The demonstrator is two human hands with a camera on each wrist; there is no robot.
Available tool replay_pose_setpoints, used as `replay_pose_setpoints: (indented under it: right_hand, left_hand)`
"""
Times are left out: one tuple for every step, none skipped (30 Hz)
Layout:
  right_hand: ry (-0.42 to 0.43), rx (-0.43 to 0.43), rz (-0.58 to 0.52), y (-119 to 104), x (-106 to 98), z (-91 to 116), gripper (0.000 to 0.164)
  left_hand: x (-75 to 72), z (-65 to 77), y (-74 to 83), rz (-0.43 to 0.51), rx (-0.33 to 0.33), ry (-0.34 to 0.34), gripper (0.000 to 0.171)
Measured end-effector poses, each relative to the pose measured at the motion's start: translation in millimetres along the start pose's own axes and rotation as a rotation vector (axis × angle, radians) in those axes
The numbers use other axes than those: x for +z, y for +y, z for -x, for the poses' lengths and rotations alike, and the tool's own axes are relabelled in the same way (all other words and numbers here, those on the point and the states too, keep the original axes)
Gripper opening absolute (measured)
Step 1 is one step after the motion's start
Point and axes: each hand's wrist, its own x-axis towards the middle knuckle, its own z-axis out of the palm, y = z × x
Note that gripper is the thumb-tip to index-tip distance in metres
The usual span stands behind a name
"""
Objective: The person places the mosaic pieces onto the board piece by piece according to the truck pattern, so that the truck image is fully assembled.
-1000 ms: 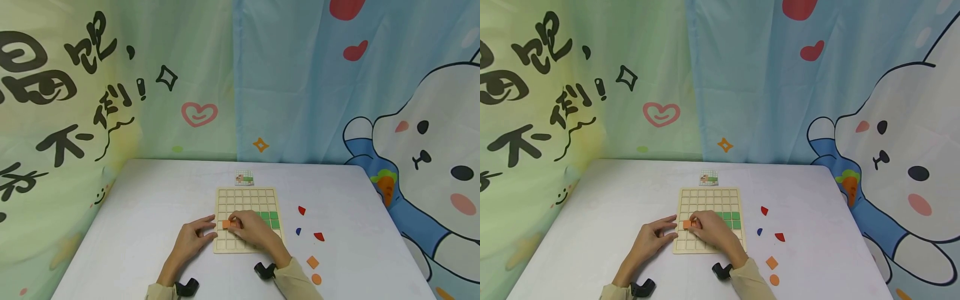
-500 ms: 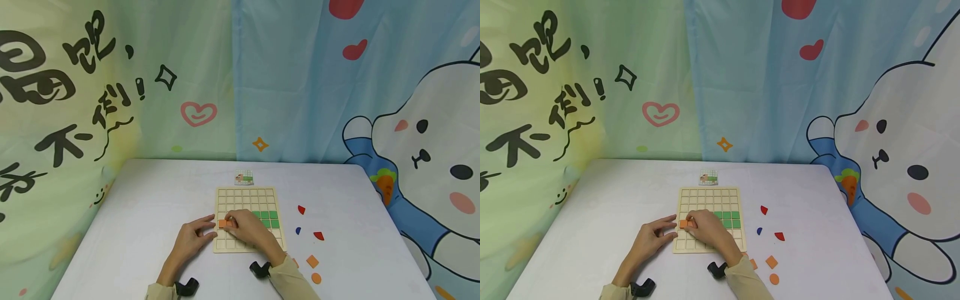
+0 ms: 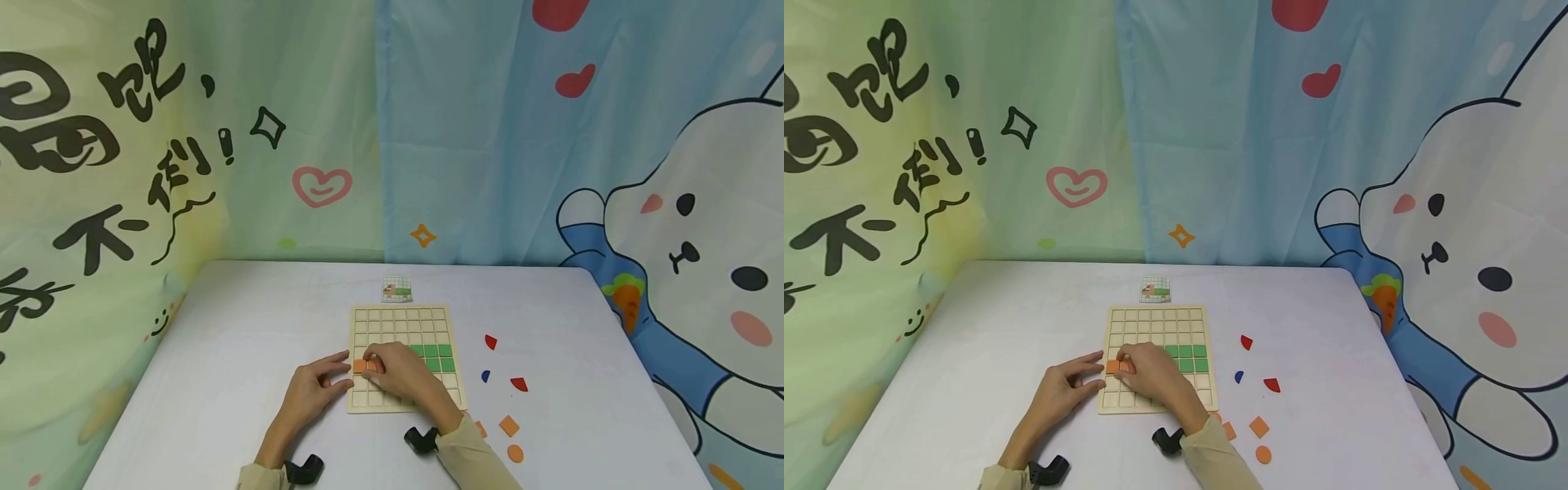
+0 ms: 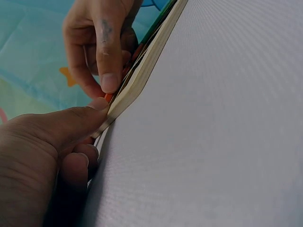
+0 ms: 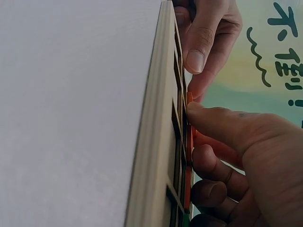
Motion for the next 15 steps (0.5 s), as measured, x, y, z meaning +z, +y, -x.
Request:
replay_pose_setpoints:
  right_hand:
    - [-0.001,0.002,0.003,0.0,0.2,-0.1,0.027]
    - [-0.002,0.002,0.004,-0.2,0.3,-0.2,0.027]
    - [-0.003,0.002,0.004,-0.3,0.3,-0.2,0.027]
    - [-0.003,0.002,0.006,-0.3,0.5,-0.3,0.027]
    - [-0.003,0.002,0.003,-0.2,0.6,-0.3,0.027]
    - [-0.004,0.004,-0.001,-0.2,0.6,-0.4,0.027]
    - [-0.003,0.004,-0.004,0.0,0.6,-0.5,0.027]
    - [-0.002,0.003,-0.006,0.3,0.7,-0.4,0.027]
    - [-0.001,0.002,-0.008,0.7,0.8,-0.5,0.027]
    - [-0.001,0.002,-0.010,1.2,0.7,-0.6,0.027]
    - [-0.002,-0.001,-0.014,1.7,0.6,-0.5,0.027]
    - [-0.004,-0.005,-0.018,2.2,0.1,-0.3,0.028]
    - [-0.004,-0.010,-0.026,2.8,-0.4,0.0,0.028]
    - [-0.007,-0.013,-0.035,3.5,-1.2,0.6,0.027]
    - [-0.009,-0.015,-0.047,4.1,-2.4,1.4,0.027]
  left_hand:
    - [-0.2,0.0,0.5,0.006,-0.006,-0.002,0.027]
    - [-0.5,0.1,1.0,0.009,-0.014,-0.004,0.027]
    - [-0.7,0.1,1.6,0.013,-0.022,-0.007,0.027]
    - [-1.0,0.1,2.1,0.013,-0.030,-0.010,0.027]
    - [-1.2,0.1,2.6,0.015,-0.036,-0.011,0.027]
    - [-1.4,0.1,3.2,0.016,-0.040,-0.012,0.027]
    - [-1.7,0.2,3.7,0.017,-0.043,-0.013,0.027]
    - [-1.9,0.3,3.9,0.015,-0.046,-0.014,0.027]
    - [-2.0,0.3,3.9,0.014,-0.045,-0.014,0.027]
    - [-1.9,0.4,3.8,0.012,-0.042,-0.013,0.027]
    - [-1.8,0.4,3.5,0.009,-0.039,-0.012,0.027]
    - [-1.6,0.4,3.0,0.007,-0.035,-0.011,0.027]
    - [-1.3,0.3,2.4,0.005,-0.029,-0.011,0.027]
    - [-1.0,0.3,1.8,0.005,-0.023,-0.011,0.027]
    - [-0.6,0.2,1.2,0.002,-0.017,-0.010,0.026]
